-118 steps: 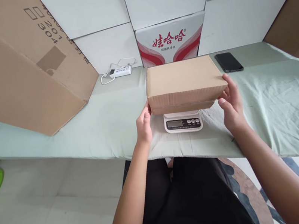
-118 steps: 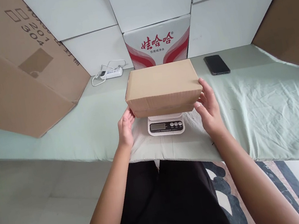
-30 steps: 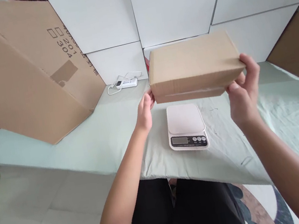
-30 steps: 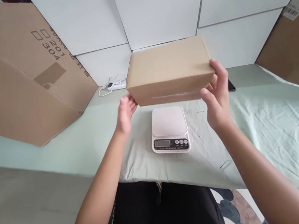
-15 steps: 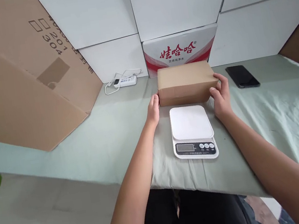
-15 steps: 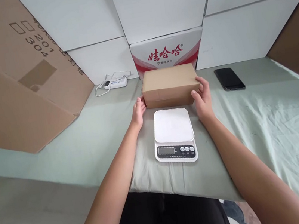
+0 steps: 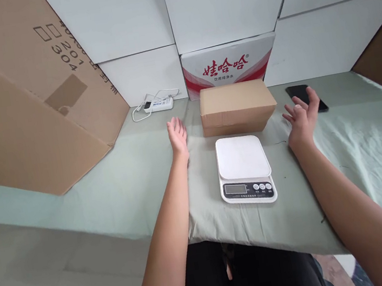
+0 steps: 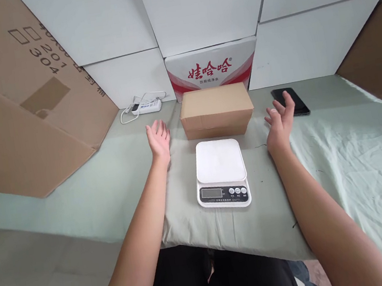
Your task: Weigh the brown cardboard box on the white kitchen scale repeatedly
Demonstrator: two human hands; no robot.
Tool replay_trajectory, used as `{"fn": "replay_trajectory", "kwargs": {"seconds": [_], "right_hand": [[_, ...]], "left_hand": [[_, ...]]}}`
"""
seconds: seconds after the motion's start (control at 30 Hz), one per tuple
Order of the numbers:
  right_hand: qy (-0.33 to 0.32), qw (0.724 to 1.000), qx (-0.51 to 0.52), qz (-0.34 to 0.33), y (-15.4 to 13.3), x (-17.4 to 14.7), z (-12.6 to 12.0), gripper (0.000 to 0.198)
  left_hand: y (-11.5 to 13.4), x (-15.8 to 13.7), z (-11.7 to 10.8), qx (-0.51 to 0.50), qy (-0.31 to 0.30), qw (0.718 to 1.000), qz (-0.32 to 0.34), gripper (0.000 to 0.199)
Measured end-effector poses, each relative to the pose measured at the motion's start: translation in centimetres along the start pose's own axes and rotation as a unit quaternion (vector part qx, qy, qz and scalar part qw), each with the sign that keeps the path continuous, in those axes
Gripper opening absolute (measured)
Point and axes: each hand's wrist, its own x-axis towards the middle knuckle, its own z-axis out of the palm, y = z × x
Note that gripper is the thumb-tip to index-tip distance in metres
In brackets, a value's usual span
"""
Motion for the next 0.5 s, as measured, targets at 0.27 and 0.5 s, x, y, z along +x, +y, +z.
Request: {"fn": "replay_trajectory", "kwargs": {"seconds": [0.27,0.5], "right_hand": [[0.08,0.99,0.057,0.099,0.8,1.3,0.4,0.061],[0.06,0.993,0.065,0.083,0.7,1.2,0.3,0.049]], "left_hand": [[0.2,-0.4,0.6,-0.054,0.016,0.998,-0.038,0.082],[0.2,-0.2,0.1,-0.097,0.024,0.994,-0.048,0.084]]}}
